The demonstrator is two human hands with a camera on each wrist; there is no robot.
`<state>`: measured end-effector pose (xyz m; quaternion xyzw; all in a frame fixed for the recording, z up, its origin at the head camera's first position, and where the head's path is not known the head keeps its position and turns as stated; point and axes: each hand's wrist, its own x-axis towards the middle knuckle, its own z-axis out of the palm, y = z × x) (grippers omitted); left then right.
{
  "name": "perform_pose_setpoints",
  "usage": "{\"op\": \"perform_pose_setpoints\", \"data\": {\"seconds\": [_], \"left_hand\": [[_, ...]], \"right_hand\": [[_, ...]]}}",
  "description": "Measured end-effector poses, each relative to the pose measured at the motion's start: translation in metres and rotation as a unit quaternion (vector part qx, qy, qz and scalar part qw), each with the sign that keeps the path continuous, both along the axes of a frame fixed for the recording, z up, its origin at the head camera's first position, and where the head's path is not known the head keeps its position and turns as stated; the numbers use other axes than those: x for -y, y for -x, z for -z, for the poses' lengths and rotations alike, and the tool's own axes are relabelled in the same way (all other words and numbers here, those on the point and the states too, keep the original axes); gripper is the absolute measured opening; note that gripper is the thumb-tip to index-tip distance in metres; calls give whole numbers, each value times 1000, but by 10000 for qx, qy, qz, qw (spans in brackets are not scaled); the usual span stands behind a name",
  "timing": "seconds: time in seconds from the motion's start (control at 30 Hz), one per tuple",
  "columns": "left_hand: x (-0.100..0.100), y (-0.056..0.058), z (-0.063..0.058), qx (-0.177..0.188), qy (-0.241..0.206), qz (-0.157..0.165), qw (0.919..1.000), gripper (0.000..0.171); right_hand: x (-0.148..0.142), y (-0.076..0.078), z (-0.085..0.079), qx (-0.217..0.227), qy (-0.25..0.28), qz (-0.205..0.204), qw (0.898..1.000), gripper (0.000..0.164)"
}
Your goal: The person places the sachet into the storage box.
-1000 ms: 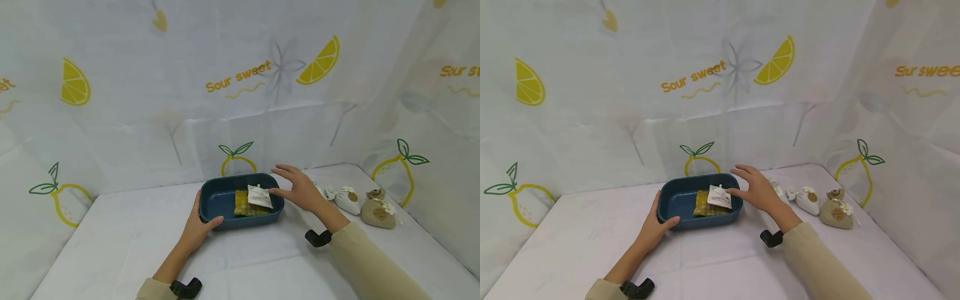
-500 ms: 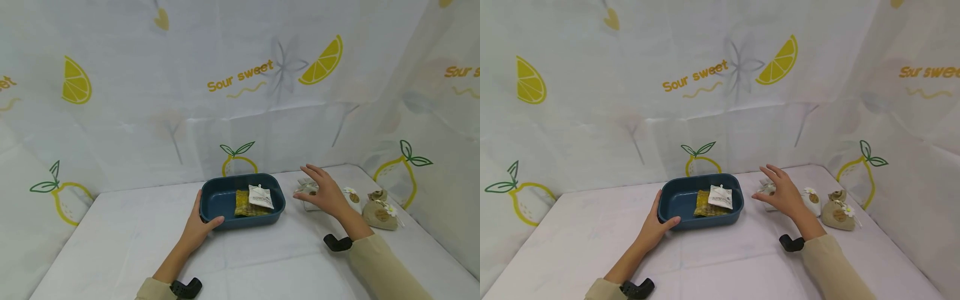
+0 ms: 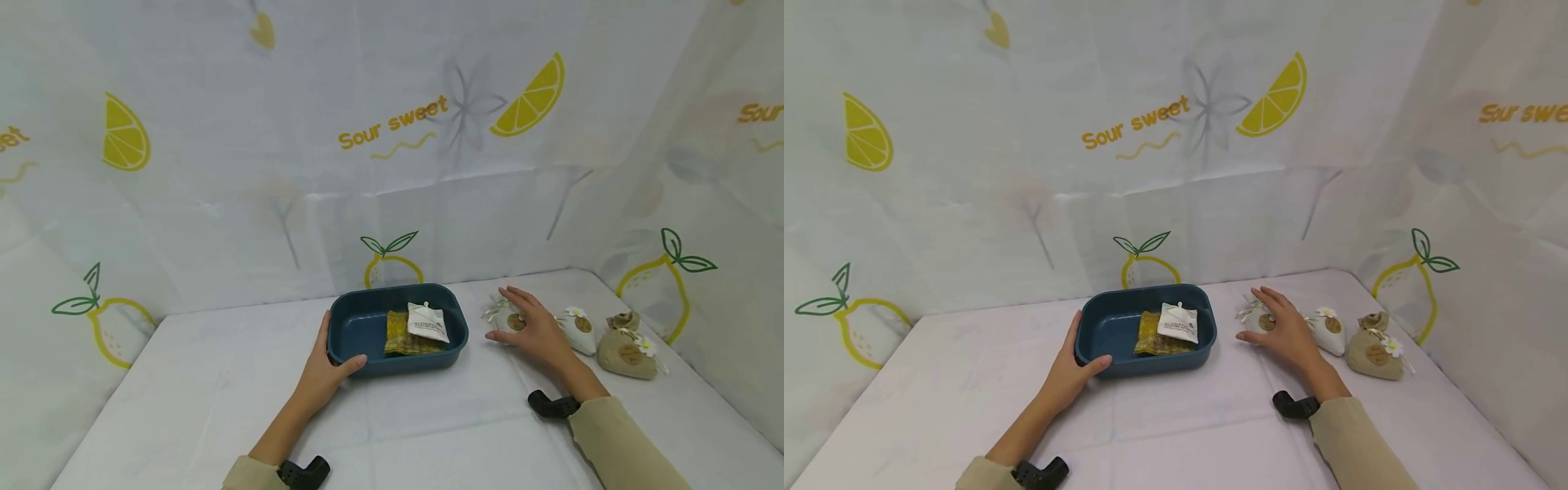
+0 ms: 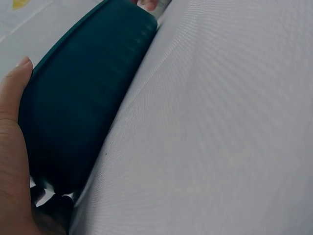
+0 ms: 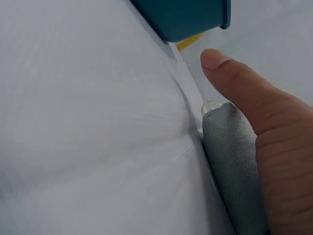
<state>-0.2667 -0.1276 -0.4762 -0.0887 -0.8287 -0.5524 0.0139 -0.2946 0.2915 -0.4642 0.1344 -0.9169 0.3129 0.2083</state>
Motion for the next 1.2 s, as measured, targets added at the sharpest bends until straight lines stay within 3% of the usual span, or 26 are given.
{"op": "perform_pose_setpoints", "data": {"seconds": [0.43,0.6,0.77,0.93,1.2], "left_hand": [[0,2,0,6,-29,42,10000,112],[-1,2,0,-9,-62,49,10000,113],[0,0,-1,-12,-51,27,10000,113],[0,-1,-1,4,-21,20,10000,113],[-1,0,-2,33,25,3,10000,113]], "right_hand": [[-4,-2,11,558,-379,216,9975,90],[-5,-1,15,310,-512,360,9976,68],[-3,0,15,191,-243,469,9984,51],[0,0,13,-118,82,551,9984,45],[13,-2,-5,-429,319,494,9973,46]]}}
